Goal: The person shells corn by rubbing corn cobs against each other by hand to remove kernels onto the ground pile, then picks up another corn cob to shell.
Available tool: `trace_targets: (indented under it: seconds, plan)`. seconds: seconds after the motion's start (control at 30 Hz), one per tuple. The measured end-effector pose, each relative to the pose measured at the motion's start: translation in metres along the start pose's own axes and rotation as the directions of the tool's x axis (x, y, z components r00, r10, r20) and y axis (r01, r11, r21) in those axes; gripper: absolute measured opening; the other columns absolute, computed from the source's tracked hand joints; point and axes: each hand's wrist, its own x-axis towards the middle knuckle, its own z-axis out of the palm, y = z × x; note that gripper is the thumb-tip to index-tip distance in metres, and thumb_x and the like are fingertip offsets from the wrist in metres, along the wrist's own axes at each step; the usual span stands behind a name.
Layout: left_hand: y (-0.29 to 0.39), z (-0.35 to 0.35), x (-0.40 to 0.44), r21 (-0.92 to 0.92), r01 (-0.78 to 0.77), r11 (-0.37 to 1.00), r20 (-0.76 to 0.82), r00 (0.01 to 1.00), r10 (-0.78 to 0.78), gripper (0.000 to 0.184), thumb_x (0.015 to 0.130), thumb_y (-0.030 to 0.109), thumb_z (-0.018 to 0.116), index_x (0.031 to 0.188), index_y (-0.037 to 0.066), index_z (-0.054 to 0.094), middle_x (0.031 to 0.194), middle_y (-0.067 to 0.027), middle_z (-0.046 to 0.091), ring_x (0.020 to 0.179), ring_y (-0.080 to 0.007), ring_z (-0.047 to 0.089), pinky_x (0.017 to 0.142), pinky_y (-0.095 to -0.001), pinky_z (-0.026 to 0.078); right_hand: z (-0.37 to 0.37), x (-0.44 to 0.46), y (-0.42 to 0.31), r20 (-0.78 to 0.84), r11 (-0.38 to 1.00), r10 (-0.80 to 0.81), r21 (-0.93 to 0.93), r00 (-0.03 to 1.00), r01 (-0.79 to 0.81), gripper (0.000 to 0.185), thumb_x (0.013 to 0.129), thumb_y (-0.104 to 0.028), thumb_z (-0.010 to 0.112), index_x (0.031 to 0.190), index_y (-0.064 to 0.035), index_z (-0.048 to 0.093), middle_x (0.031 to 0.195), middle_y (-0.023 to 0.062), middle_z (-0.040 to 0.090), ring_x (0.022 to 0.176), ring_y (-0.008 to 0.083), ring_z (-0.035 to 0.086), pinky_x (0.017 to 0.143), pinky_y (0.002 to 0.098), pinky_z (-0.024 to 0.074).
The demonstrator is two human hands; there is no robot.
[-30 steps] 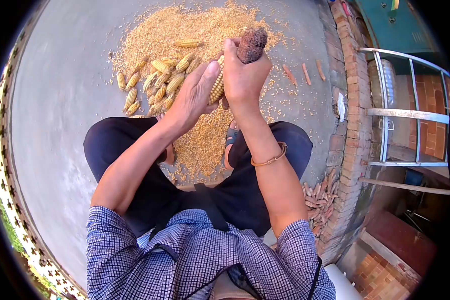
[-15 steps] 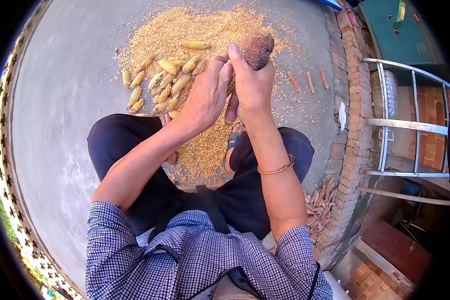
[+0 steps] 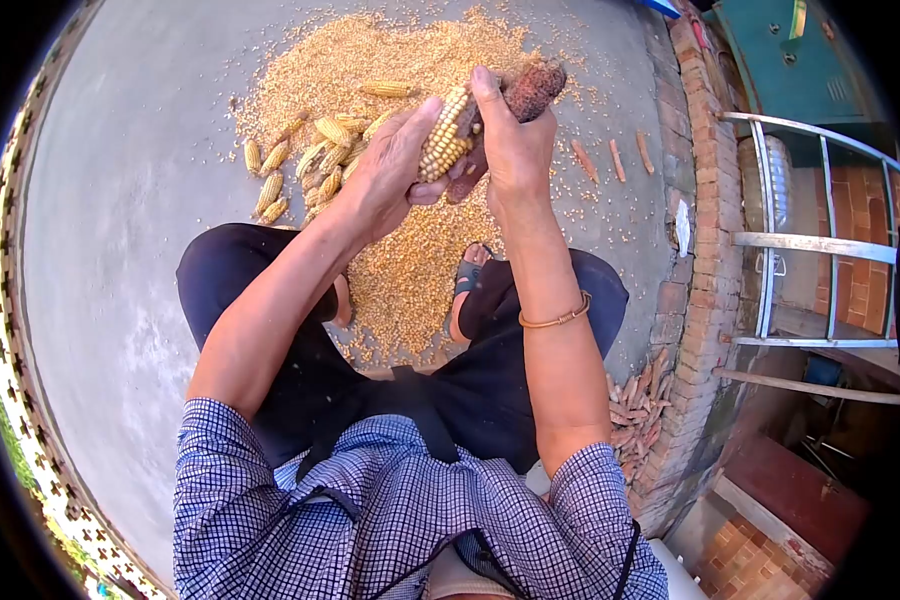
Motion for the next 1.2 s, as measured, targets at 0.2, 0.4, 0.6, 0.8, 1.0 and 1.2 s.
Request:
trace_targets:
  seconds: [0.2, 0.4, 0.6, 0.8, 1.0, 1.2]
  plan:
    - [0.001, 0.003, 0.0, 0.064, 0.036, 0.997, -0.24, 0.97, -0.02, 0.047, 0.105, 0.045, 0.035, 0.125, 0.005, 0.049, 0.089, -0.0063, 0.055, 0.058, -0.0057, 0.042, 0.047, -0.0196, 0.033, -0.002, -0.001, -0.001, 0.196, 0.986, 0.033, 0.153, 0.98, -0.064, 0.043, 0.089, -0.024, 0.071, 0.119, 0.0037, 0.057, 0.108, 0.0125, 0.066, 0.1, 0.0163, 0.063, 0.089, 0.0312, 0.0487]
    - [-0.017, 0.005, 0.006, 0.394, -0.096, 0.914, -0.146, 0.975, 0.166, 0.055, 0.104, 0.049, 0.031, 0.124, 0.003, 0.051, 0.095, -0.0055, 0.058, 0.077, -0.0082, 0.055, 0.062, -0.0231, 0.05, 0.018, -0.012, 0.009, -0.019, 0.967, -0.234, -0.103, 0.972, 0.231, 0.027, 0.089, -0.018, 0.07, 0.101, 0.0009, 0.054, 0.083, 0.0038, 0.06, 0.073, 0.0127, 0.057, 0.063, 0.0303, 0.0482]
    - [-0.017, 0.012, 0.002, 0.392, -0.027, 0.92, -0.132, 0.988, 0.085, 0.061, 0.103, 0.053, 0.03, 0.128, 0.0, 0.049, 0.096, -0.0048, 0.058, 0.085, -0.0112, 0.058, 0.069, -0.0276, 0.052, 0.017, -0.012, 0.006, -0.187, 0.876, -0.415, -0.346, 0.89, 0.335, 0.023, 0.088, -0.015, 0.069, 0.096, 0.0018, 0.056, 0.078, 0.0059, 0.06, 0.07, 0.0134, 0.057, 0.068, 0.0317, 0.0483]
    - [0.003, 0.01, -0.008, 0.208, 0.046, 0.977, -0.099, 0.995, -0.026, 0.053, 0.101, 0.05, 0.041, 0.123, 0.002, 0.051, 0.087, -0.0015, 0.056, 0.069, -0.0052, 0.051, 0.055, -0.0198, 0.042, 0.001, 0.0, 0.003, 0.025, 0.996, 0.053, 0.075, 0.998, -0.055, 0.027, 0.086, -0.024, 0.074, 0.093, -0.001, 0.062, 0.086, 0.0036, 0.064, 0.074, 0.0114, 0.059, 0.067, 0.0281, 0.0473]
    - [0.014, 0.007, -0.01, 0.022, 0.099, 0.995, -0.084, 0.992, -0.096, 0.052, 0.1, 0.048, 0.045, 0.126, 0.004, 0.049, 0.08, -0.0023, 0.052, 0.054, -0.0049, 0.042, 0.043, -0.0196, 0.024, -0.008, -0.002, -0.003, 0.185, 0.973, 0.052, 0.211, 0.981, -0.092, 0.026, 0.092, -0.023, 0.067, 0.106, -0.001, 0.064, 0.097, 0.0054, 0.066, 0.086, 0.0122, 0.063, 0.076, 0.028, 0.0505]
    - [-0.002, 0.001, -0.005, 0.374, -0.045, 0.926, -0.125, 0.987, 0.099, 0.069, 0.101, 0.056, 0.034, 0.148, 0.006, 0.032, 0.11, -0.0104, 0.057, 0.084, -0.0126, 0.061, 0.061, -0.0252, 0.052, 0.004, -0.013, -0.007, 0.135, 0.984, -0.001, 0.176, 0.991, -0.023, 0.024, 0.092, -0.025, 0.067, 0.098, -0.0019, 0.066, 0.092, 0.0043, 0.066, 0.084, 0.0098, 0.059, 0.075, 0.028, 0.0476]
